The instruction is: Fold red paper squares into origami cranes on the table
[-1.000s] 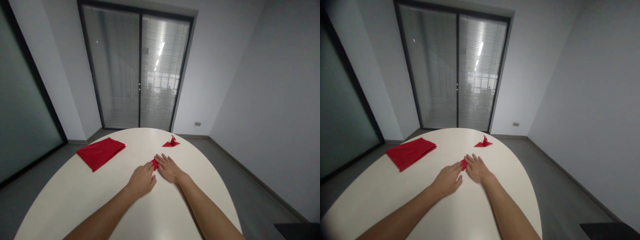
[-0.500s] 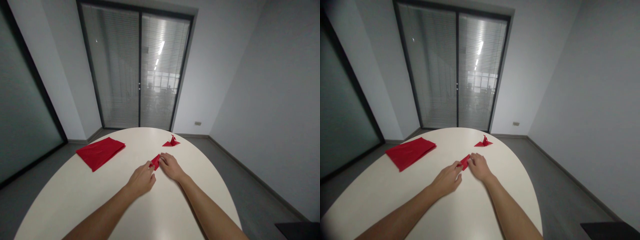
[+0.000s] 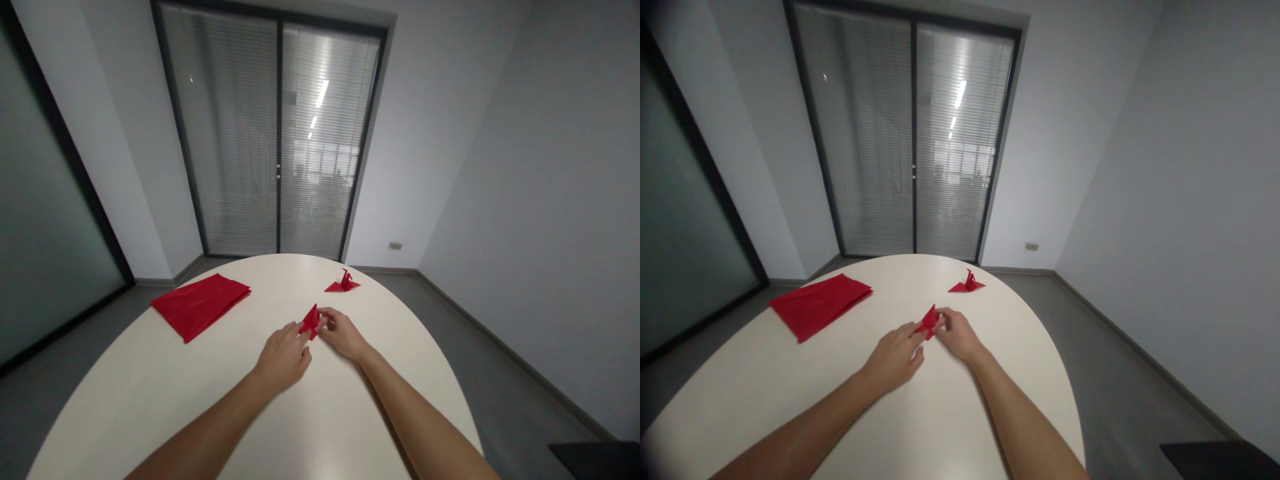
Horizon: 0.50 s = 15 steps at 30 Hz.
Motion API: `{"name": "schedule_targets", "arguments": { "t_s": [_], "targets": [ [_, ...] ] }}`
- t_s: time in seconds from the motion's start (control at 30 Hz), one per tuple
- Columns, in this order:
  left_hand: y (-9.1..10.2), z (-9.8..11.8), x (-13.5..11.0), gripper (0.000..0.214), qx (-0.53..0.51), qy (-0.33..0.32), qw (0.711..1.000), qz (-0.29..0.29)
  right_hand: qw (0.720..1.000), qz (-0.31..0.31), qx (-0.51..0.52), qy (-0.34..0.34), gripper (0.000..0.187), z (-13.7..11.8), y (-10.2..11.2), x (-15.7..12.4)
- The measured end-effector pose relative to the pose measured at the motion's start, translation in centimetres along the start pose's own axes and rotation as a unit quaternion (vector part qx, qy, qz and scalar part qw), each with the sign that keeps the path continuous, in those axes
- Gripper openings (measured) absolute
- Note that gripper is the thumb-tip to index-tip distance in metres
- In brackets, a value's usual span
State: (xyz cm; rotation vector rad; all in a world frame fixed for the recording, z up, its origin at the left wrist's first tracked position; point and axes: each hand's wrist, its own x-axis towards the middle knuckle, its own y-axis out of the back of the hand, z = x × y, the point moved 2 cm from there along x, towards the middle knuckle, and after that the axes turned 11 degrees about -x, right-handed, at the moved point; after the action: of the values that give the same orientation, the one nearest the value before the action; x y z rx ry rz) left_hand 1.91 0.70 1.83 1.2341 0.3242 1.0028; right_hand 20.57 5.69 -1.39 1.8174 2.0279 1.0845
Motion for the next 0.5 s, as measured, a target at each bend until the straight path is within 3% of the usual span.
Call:
{"name": "schedule_targets", "arguments": {
  "t_s": [0.2, 0.5],
  "targets": [
    [0.3, -0.6, -0.1, 0.031, -0.018, 0.018, 1.000, 0.010, 0.995, -0.035, -0.060, 0.066, 0.021, -1.9, 0.4, -0.3],
    [-0.2, -1.7, 0.1, 0.026, -0.057, 0.070, 0.994, 0.055, 0.968, -0.023, -0.196, 0.155, 0.033, -2.9, 0.5, -0.7]
  ]
}}
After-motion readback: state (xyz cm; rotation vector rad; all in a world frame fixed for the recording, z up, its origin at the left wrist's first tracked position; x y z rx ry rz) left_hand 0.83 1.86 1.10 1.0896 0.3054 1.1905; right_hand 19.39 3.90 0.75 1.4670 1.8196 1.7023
